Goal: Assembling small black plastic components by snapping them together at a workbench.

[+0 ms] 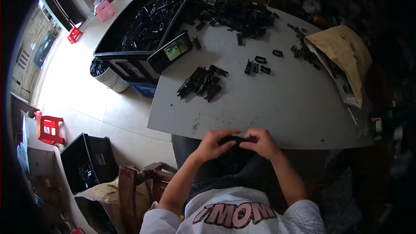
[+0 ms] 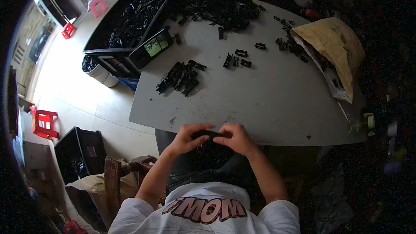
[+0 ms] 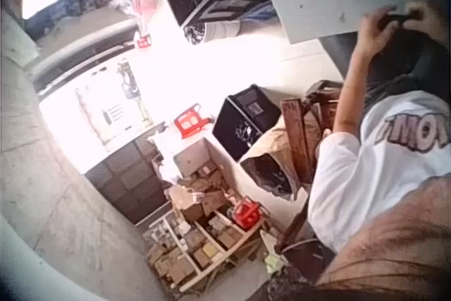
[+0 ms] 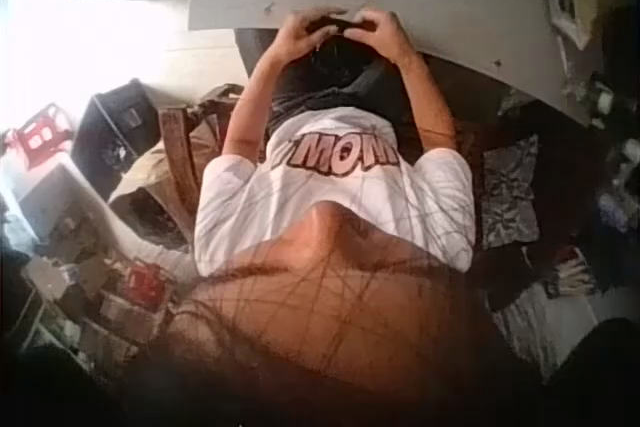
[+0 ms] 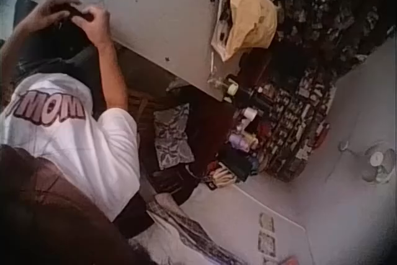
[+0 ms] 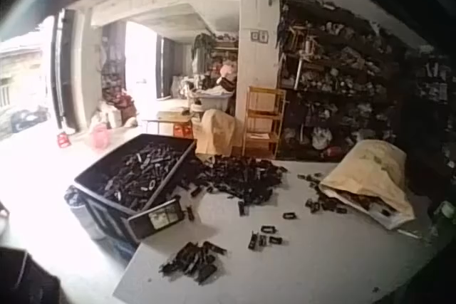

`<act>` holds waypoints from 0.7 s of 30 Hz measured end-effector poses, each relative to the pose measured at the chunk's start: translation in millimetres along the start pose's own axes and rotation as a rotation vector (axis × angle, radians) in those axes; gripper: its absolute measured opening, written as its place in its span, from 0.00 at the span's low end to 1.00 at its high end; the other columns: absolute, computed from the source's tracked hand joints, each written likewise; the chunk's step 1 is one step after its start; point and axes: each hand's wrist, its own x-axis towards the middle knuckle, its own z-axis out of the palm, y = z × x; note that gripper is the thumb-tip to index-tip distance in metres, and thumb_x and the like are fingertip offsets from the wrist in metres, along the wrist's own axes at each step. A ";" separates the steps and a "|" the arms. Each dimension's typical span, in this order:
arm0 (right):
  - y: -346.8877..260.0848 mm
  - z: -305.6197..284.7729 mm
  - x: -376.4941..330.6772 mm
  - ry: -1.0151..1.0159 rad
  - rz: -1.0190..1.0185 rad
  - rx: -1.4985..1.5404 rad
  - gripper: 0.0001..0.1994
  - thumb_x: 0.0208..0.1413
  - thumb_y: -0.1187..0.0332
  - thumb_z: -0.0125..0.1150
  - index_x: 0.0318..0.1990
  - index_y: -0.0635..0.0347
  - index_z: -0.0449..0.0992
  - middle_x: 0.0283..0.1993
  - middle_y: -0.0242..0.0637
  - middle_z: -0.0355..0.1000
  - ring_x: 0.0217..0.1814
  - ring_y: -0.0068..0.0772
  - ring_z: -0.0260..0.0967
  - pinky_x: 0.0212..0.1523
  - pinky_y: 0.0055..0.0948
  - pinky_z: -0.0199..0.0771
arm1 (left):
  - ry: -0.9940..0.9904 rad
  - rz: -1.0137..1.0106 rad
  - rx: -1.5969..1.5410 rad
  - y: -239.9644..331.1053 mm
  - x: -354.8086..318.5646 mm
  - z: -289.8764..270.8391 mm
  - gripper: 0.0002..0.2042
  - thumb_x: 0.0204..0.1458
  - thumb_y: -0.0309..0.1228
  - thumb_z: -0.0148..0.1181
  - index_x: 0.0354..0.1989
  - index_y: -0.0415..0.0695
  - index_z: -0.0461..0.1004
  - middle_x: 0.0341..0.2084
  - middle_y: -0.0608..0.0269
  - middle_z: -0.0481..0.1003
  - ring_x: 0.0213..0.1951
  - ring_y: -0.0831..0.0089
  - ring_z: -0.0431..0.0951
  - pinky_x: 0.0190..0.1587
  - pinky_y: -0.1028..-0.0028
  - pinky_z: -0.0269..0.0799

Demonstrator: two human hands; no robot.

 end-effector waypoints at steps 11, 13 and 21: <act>-27.5 -29.4 18.3 0.154 -0.053 -0.355 0.10 0.51 0.65 0.61 0.31 0.65 0.75 0.26 0.40 0.72 0.25 0.34 0.70 0.30 0.33 0.68 | 0.119 0.229 0.372 3.5 -27.7 29.5 0.11 0.46 0.27 0.61 0.39 0.42 0.76 0.28 0.54 0.76 0.28 0.58 0.76 0.31 0.70 0.73; -16.0 -44.4 61.6 0.345 -0.151 -0.440 0.08 0.54 0.68 0.56 0.34 0.65 0.74 0.30 0.42 0.71 0.30 0.38 0.70 0.34 0.34 0.69 | 0.123 0.242 0.408 7.6 -24.8 23.6 0.09 0.46 0.26 0.61 0.38 0.42 0.76 0.26 0.55 0.75 0.27 0.59 0.76 0.30 0.70 0.72; 22.5 -70.7 174.1 0.672 -0.132 -0.820 0.09 0.54 0.67 0.55 0.38 0.63 0.72 0.42 0.44 0.67 0.41 0.49 0.68 0.41 0.41 0.70 | 0.254 0.220 0.431 9.9 -14.2 6.6 0.07 0.47 0.23 0.57 0.35 0.42 0.76 0.23 0.57 0.73 0.23 0.61 0.74 0.26 0.70 0.70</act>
